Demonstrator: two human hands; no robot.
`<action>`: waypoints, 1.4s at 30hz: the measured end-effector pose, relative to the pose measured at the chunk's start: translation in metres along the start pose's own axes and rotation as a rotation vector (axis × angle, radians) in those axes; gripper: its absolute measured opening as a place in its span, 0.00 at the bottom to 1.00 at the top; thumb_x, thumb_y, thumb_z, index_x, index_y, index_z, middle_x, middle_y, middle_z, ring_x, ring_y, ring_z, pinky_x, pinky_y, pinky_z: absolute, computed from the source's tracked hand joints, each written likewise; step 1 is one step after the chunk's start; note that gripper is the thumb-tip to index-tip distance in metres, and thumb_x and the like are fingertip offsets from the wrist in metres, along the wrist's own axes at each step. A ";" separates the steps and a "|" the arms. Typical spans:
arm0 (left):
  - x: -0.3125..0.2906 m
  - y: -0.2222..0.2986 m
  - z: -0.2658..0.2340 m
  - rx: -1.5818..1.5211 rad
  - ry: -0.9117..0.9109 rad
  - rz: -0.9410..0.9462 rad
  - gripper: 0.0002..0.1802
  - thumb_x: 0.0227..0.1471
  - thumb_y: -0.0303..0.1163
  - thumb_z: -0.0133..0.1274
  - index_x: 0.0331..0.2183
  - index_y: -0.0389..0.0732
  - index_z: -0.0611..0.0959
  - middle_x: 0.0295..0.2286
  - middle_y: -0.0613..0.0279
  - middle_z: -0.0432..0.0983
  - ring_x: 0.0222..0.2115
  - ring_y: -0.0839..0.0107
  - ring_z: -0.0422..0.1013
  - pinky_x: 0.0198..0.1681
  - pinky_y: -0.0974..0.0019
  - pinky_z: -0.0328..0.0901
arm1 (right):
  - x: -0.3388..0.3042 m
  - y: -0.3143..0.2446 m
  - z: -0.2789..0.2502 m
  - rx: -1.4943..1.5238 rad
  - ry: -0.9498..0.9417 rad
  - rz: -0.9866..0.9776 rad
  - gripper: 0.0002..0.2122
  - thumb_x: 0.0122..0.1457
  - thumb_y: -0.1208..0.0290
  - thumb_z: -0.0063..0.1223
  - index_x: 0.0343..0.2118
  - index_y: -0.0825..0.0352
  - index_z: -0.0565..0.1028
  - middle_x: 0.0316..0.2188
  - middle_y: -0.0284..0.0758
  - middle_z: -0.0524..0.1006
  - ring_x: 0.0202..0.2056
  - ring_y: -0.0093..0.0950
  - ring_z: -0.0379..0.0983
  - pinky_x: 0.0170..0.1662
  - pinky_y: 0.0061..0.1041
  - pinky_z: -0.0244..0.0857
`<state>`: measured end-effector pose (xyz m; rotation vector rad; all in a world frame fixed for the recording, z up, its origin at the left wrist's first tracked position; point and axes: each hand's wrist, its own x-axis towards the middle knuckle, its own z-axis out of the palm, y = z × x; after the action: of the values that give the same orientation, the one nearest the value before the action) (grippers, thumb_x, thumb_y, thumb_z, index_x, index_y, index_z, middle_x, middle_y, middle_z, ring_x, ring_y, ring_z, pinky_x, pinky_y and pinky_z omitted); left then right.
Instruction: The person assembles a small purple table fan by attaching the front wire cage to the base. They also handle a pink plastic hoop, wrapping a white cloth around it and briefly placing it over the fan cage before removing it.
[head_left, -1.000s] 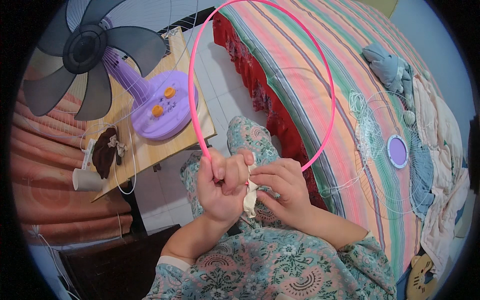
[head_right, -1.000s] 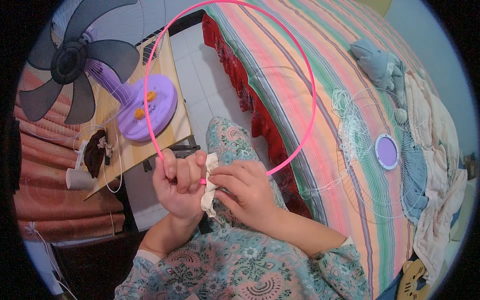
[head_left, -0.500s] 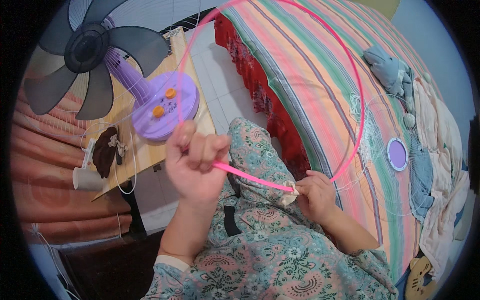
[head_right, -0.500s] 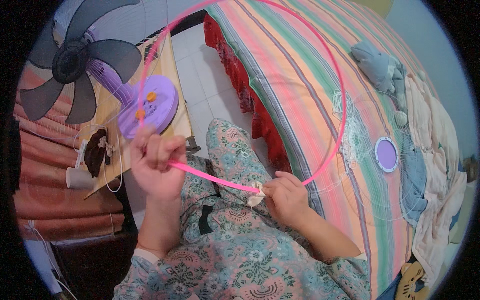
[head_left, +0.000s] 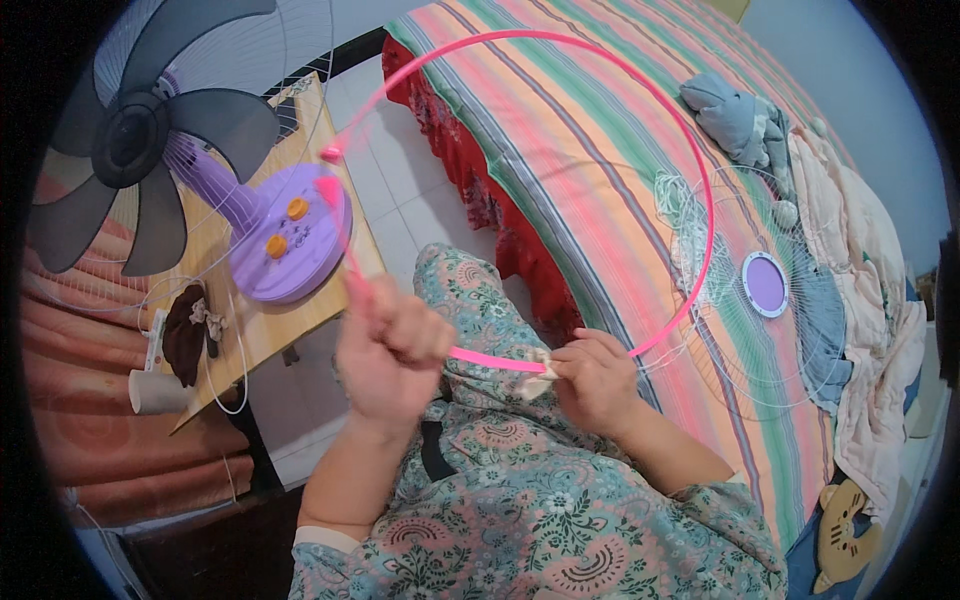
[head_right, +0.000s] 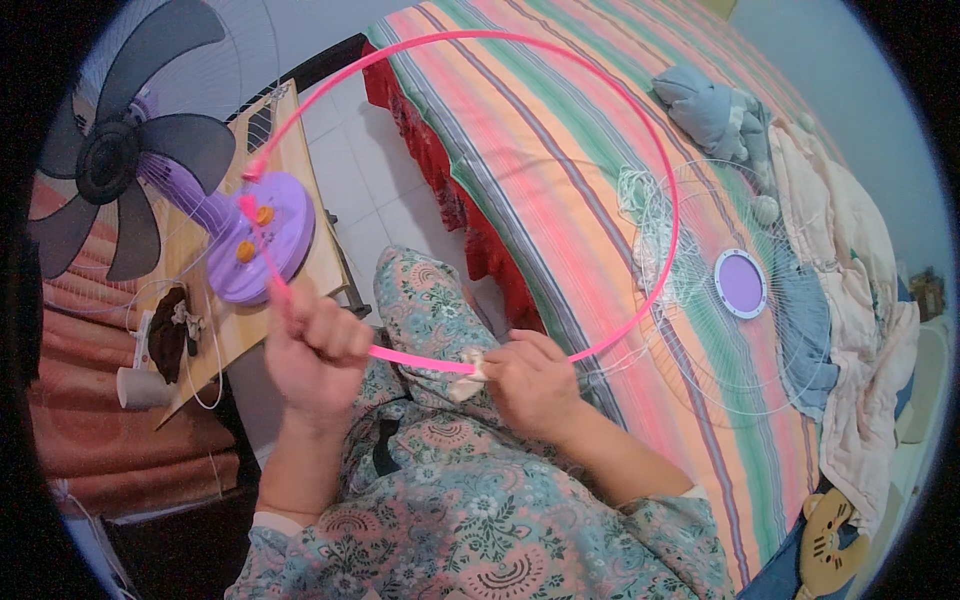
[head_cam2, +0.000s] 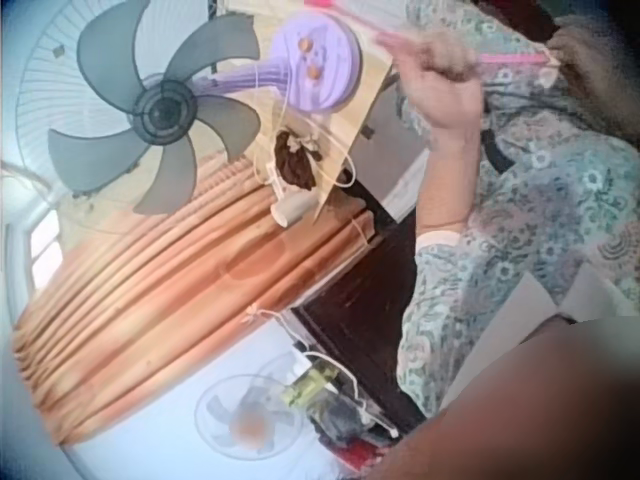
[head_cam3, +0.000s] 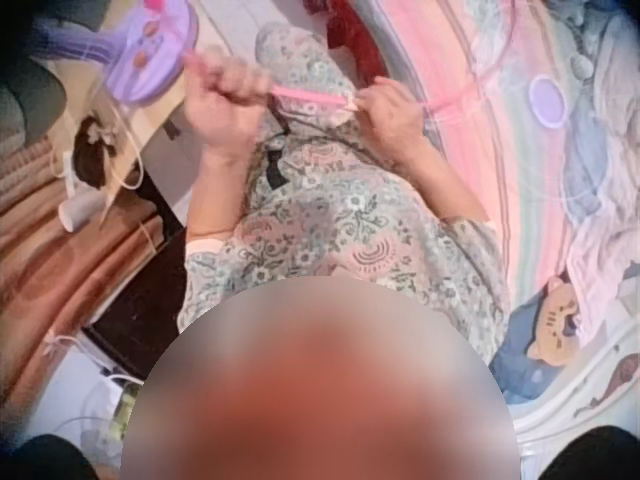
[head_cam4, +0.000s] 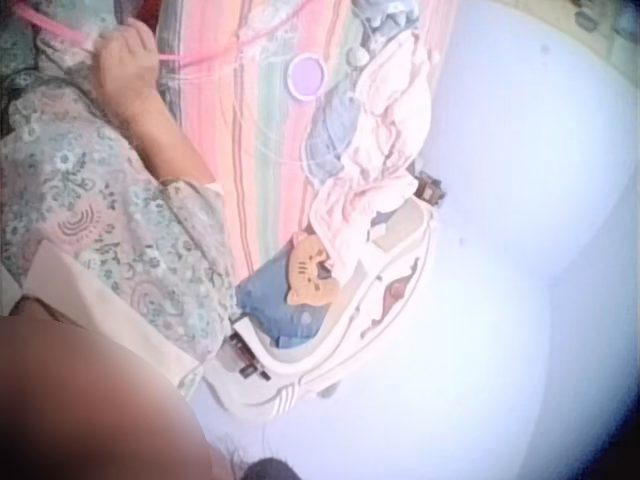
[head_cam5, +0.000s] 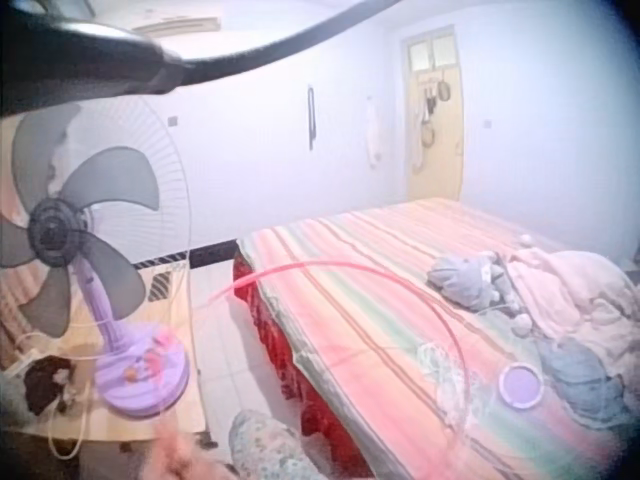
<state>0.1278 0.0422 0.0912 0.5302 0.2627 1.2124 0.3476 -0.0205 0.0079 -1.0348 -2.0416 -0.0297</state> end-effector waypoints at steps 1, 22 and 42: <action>0.003 0.009 -0.002 -0.021 0.021 0.026 0.25 0.62 0.51 0.30 0.17 0.49 0.57 0.11 0.73 0.42 0.12 0.78 0.41 0.19 0.72 0.43 | -0.009 0.006 -0.007 -0.020 -0.025 0.016 0.12 0.42 0.79 0.59 0.30 0.64 0.69 0.29 0.32 0.75 0.31 0.31 0.73 0.42 0.35 0.68; 0.020 0.019 -0.001 0.100 0.045 0.039 0.21 0.62 0.47 0.34 0.22 0.47 0.61 0.15 0.73 0.46 0.14 0.79 0.45 0.19 0.73 0.48 | -0.027 0.017 -0.033 -0.164 -0.027 0.062 0.12 0.42 0.79 0.58 0.30 0.63 0.70 0.27 0.31 0.75 0.29 0.29 0.74 0.46 0.36 0.67; 0.034 0.010 0.002 0.147 -0.003 0.039 0.19 0.63 0.45 0.34 0.23 0.46 0.64 0.15 0.73 0.47 0.14 0.79 0.45 0.20 0.72 0.50 | -0.004 0.014 -0.046 -0.186 -0.008 0.049 0.08 0.47 0.79 0.54 0.31 0.64 0.71 0.29 0.30 0.75 0.29 0.28 0.73 0.46 0.33 0.67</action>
<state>0.1322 0.0757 0.1011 0.6674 0.3423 1.2359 0.3893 -0.0307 0.0308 -1.2000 -2.0495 -0.1932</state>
